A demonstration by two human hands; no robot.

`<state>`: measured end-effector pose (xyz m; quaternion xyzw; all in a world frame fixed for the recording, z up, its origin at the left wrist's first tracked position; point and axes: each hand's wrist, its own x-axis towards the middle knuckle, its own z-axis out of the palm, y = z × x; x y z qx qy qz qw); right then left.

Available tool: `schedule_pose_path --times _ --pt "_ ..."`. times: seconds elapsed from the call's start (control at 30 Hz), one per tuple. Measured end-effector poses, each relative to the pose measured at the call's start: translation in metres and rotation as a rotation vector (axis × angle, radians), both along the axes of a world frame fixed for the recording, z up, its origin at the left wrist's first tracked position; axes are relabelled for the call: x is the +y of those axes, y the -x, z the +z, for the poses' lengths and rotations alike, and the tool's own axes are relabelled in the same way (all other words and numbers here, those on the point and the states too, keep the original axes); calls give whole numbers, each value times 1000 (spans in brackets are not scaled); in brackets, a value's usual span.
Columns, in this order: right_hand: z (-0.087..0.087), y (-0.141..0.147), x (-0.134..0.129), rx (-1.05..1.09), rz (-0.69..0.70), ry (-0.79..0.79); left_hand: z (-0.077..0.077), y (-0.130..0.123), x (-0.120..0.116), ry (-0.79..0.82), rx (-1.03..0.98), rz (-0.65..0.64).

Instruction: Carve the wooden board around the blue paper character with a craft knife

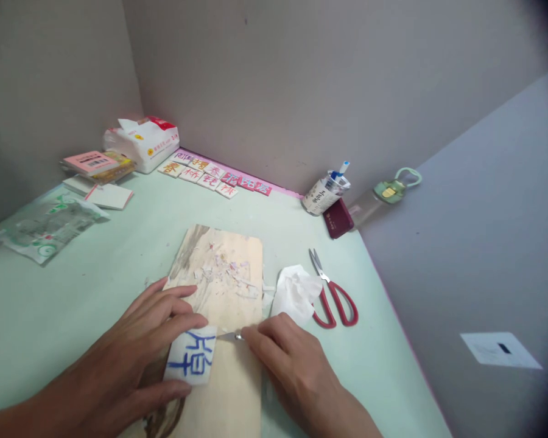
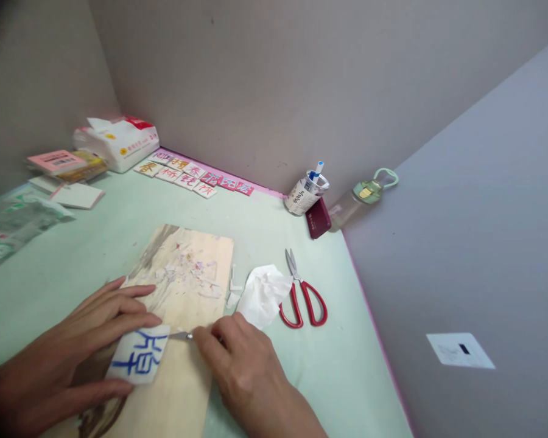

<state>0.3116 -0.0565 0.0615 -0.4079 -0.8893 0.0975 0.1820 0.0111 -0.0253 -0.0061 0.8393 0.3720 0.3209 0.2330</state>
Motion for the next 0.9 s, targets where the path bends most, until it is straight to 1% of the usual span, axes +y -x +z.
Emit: schedule_pose_path --times 0.17,0.33,0.53,0.77,0.9 --pt "-2 4 -3 -22 -14 -32 0 1 0 17 1 -7" --pt "3 10 -3 -29 13 -54 1 0 -1 17 -3 -3" --pt "9 9 -7 -84 6 73 -1 1 -1 19 7 5" --pt "19 12 -6 -136 31 121 -2 4 -2 24 27 11" --pt "26 17 -8 -192 27 216 -2 4 -2 21 22 3"
